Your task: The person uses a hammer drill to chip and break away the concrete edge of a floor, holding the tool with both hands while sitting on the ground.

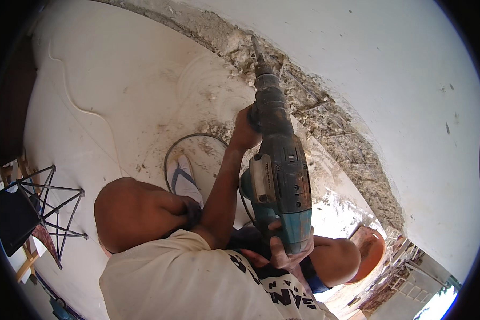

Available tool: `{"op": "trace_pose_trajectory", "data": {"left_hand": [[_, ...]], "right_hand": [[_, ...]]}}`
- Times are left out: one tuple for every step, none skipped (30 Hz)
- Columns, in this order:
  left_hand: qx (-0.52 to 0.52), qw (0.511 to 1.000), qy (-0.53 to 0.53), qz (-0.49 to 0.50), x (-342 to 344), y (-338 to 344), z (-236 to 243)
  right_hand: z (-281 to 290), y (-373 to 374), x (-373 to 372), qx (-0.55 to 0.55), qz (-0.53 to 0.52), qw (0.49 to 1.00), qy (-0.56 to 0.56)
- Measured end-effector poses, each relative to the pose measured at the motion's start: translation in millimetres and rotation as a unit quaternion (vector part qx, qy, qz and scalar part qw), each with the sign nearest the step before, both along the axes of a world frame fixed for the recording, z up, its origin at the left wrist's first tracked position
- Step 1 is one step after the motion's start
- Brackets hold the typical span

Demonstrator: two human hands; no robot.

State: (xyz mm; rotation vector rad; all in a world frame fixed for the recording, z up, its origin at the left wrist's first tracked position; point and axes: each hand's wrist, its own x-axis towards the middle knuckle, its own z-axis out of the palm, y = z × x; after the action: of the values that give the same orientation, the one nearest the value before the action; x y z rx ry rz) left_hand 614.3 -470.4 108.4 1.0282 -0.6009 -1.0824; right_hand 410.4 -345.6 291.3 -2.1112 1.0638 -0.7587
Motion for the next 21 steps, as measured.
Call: {"op": "trace_pose_trajectory", "data": {"left_hand": [[0.009, 1.0, 0.01, 0.013, -1.8, -0.1, -1.3], [0.018, 0.999, 0.022, 0.026, -3.3, -1.1, -3.4], [0.032, 0.992, 0.118, 0.02, -1.3, -3.4, -30.0], [0.052, 0.979, 0.196, 0.023, 10.3, 0.7, -82.0], [0.08, 0.973, 0.217, 0.02, 8.1, -2.4, -96.5], [0.106, 0.965, 0.239, 0.017, 4.6, -6.1, -105.0], [0.119, 0.958, 0.262, 0.011, 2.2, -10.5, -113.1], [0.126, 0.953, 0.275, 0.009, 2.1, -13.3, -115.1], [0.129, 0.949, 0.287, 0.007, 2.2, -15.1, -116.7], [0.131, 0.946, 0.297, 0.005, 1.3, -15.0, -117.9], [0.129, 0.942, 0.308, 0.003, 0.0, -15.1, -120.2], [0.126, 0.941, 0.314, 0.002, -0.5, -17.3, -122.8], [0.124, 0.938, 0.324, 0.0, -0.9, -18.1, -125.4], [0.122, 0.936, 0.33, -0.001, -2.9, -17.6, -126.7], [0.118, 0.935, 0.335, -0.003, -3.1, -18.8, -128.8], [0.11, 0.933, 0.343, -0.004, -3.3, -23.2, -131.3], [0.101, 0.931, 0.35, -0.004, -3.0, -26.4, -134.6], [0.093, 0.929, 0.359, -0.005, -4.4, -25.7, -137.1], [0.085, 0.926, 0.368, -0.006, -4.9, -25.2, -139.7], [0.072, 0.926, 0.372, -0.003, -2.2, -25.9, -145.5], [0.064, 0.932, 0.357, 0.005, -0.5, -25.0, -150.7]], "right_hand": [[0.2, -1.8, 1.0, -0.073, 0.039, 0.996, 0.046], [-0.2, -4.2, 2.0, -0.15, 0.072, 0.982, 0.086], [-1.6, -3.7, 4.0, -0.213, 0.099, 0.965, 0.116], [-17.2, 5.3, 8.2, -0.178, 0.086, 0.978, 0.072], [-31.0, 13.2, 7.5, -0.145, 0.065, 0.986, 0.045], [-39.2, 20.1, 10.3, -0.115, 0.041, 0.992, 0.018], [-42.7, 21.4, 12.4, -0.106, 0.042, 0.993, 0.012], [-42.2, 15.3, 19.6, -0.11, 0.04, 0.993, 0.008], [-41.1, 11.2, 26.4, -0.111, 0.037, 0.993, 0.003], [-39.3, 9.0, 32.8, -0.111, 0.032, 0.993, 0.0], [-38.5, 7.8, 36.0, -0.104, 0.032, 0.994, -0.006], [-38.5, 6.1, 37.5, -0.102, 0.03, 0.994, -0.001], [-37.7, 6.4, 38.1, -0.098, 0.029, 0.995, 0.006], [-39.1, 6.8, 36.2, -0.103, 0.025, 0.994, 0.02], [-41.3, 7.5, 33.3, -0.106, 0.023, 0.994, 0.033], [-44.2, 5.6, 31.6, -0.112, 0.02, 0.992, 0.046], [-46.6, 6.3, 29.4, -0.114, 0.018, 0.992, 0.057], [-44.8, 6.4, 26.4, -0.1, 0.014, 0.993, 0.066], [-44.6, 3.7, 25.3, -0.088, 0.011, 0.993, 0.073], [-38.7, -0.9, 24.9, -0.061, 0.007, 0.995, 0.076], [-35.4, -3.4, 25.0, -0.033, 0.004, 0.996, 0.077]]}}
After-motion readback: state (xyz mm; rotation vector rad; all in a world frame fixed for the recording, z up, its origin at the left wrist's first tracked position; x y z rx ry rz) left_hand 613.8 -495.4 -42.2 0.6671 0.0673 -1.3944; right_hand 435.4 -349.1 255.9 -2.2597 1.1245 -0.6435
